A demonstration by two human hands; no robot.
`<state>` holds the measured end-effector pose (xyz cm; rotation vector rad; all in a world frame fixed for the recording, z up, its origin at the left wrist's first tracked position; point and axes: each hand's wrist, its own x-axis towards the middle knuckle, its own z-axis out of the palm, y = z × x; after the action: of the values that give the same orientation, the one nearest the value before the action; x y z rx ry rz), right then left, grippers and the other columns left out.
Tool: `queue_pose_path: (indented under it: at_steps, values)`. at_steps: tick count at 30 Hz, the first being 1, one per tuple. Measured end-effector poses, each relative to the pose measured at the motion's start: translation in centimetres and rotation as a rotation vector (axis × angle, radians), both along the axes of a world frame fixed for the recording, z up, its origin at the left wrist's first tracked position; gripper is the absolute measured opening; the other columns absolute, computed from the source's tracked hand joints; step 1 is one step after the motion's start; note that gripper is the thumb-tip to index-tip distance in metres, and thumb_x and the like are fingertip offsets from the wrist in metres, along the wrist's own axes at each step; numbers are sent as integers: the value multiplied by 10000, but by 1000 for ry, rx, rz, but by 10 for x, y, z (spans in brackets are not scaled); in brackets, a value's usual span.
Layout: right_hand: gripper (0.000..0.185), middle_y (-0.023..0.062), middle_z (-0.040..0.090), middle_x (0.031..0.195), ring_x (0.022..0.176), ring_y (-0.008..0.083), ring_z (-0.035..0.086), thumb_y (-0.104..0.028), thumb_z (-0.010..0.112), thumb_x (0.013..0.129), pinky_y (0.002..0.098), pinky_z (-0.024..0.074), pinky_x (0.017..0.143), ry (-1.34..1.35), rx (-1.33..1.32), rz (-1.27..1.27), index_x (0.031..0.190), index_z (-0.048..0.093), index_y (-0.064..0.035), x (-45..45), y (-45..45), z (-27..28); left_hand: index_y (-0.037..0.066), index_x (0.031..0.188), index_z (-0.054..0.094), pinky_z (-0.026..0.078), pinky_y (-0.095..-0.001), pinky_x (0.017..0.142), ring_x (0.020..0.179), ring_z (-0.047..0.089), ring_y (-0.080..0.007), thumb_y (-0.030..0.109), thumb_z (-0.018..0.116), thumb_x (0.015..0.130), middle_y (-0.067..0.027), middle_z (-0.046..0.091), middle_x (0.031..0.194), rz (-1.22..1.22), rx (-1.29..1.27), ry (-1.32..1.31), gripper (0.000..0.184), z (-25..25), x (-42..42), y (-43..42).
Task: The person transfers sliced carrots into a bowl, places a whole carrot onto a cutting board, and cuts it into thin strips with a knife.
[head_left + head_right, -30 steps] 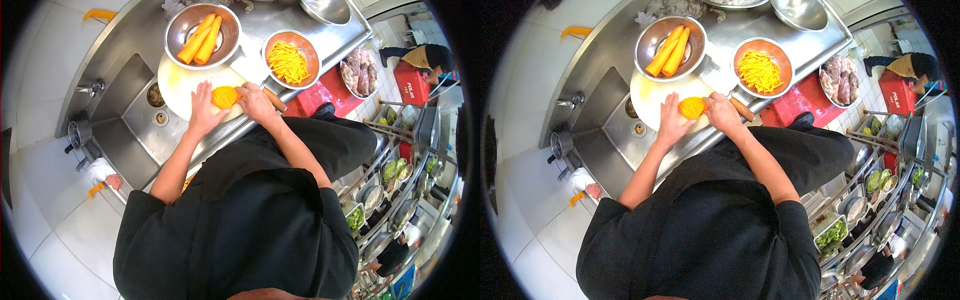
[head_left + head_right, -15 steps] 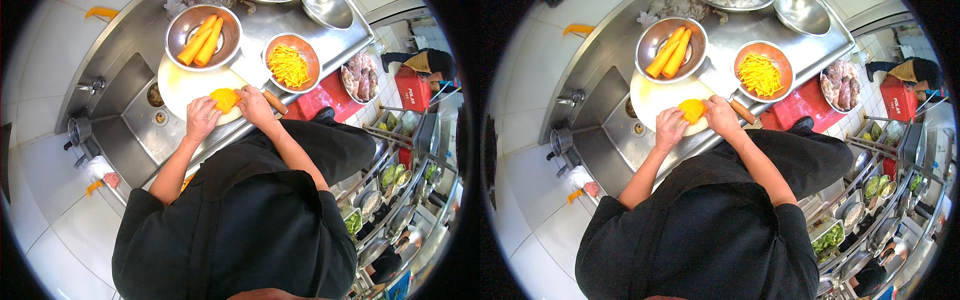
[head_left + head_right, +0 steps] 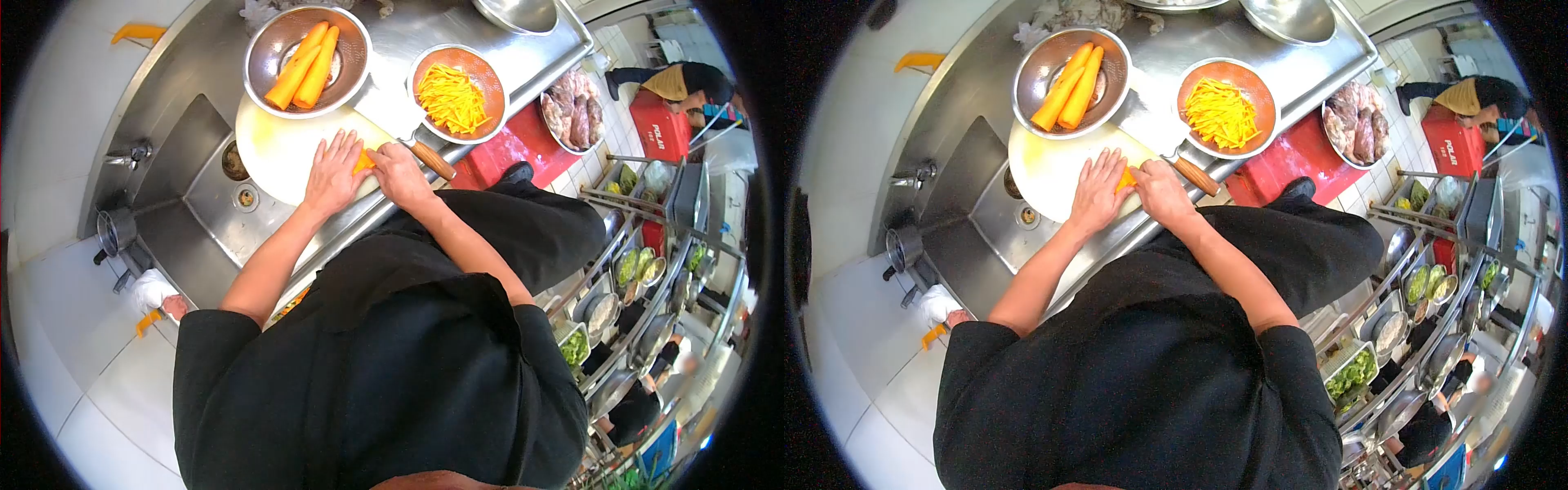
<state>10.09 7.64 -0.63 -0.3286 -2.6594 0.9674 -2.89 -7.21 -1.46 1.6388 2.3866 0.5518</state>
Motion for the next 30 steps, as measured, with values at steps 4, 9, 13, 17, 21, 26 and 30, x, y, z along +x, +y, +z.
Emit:
queue_pose_path:
  at_steps: [4, 9, 13, 17, 21, 26, 30]
  values:
    - [290, 186, 630, 957, 979, 379, 618, -69, 653, 875, 475, 507, 891, -31, 26, -14, 1141, 713, 30, 1, -3, 4, 21, 1494, 503, 202, -635, 1228, 1530, 334, -367, 457, 595, 1000, -171, 439, 1609, -7, -42, 50, 665, -4, 0, 3]
    - [386, 179, 628, 968, 953, 387, 630, -67, 672, 870, 468, 512, 876, -99, 66, 3, 1243, 688, 31, 2, -1, 13, 22, 1547, 433, 106, -677, 1234, 1559, 269, -388, 534, 576, 993, -190, 402, 1630, -11, -42, 22, 768, -6, -1, 0]
    - [417, 181, 649, 1076, 1058, 377, 633, -102, 705, 865, 465, 520, 935, -85, -5, -83, 1268, 674, 0, 13, 16, 53, 12, 1578, 379, 45, -700, 1227, 1572, 227, -414, 599, 582, 965, -211, 376, 1643, -17, 16, -27, 873, 1, -5, -5]
    - [293, 186, 657, 1109, 1094, 386, 634, -140, 740, 875, 470, 523, 937, -101, -25, -332, 1148, 740, -32, 42, 52, 74, 3, 1565, 399, 27, -699, 1227, 1570, 231, -426, 569, 621, 955, -222, 382, 1637, -20, 80, -105, 861, 22, -11, -9]
    - [279, 207, 689, 1105, 1080, 397, 661, -172, 759, 879, 475, 526, 945, -242, -24, -422, 1107, 723, -17, 70, 75, 57, -10, 1464, 528, 114, -639, 1246, 1523, 348, -401, 387, 697, 941, -214, 479, 1565, 94, 213, -161, 678, 24, -15, -21]
    - [300, 212, 715, 910, 857, 375, 734, -237, 776, 888, 490, 569, 816, -491, -120, -909, 994, 658, 18, 75, 119, 21, 27, 1303, 675, 265, -556, 1227, 1390, 532, -344, 145, 727, 904, -160, 622, 1426, 236, 299, -189, 420, 27, -11, -47]
    - [301, 160, 696, 790, 626, 279, 731, -142, 757, 890, 413, 579, 648, -235, -622, -1044, 1062, 567, 15, 81, 144, -13, 56, 1263, 703, 291, -541, 1215, 1322, 586, -315, 97, 707, 914, -127, 666, 1365, 314, 336, -230, 352, 19, -5, -68]
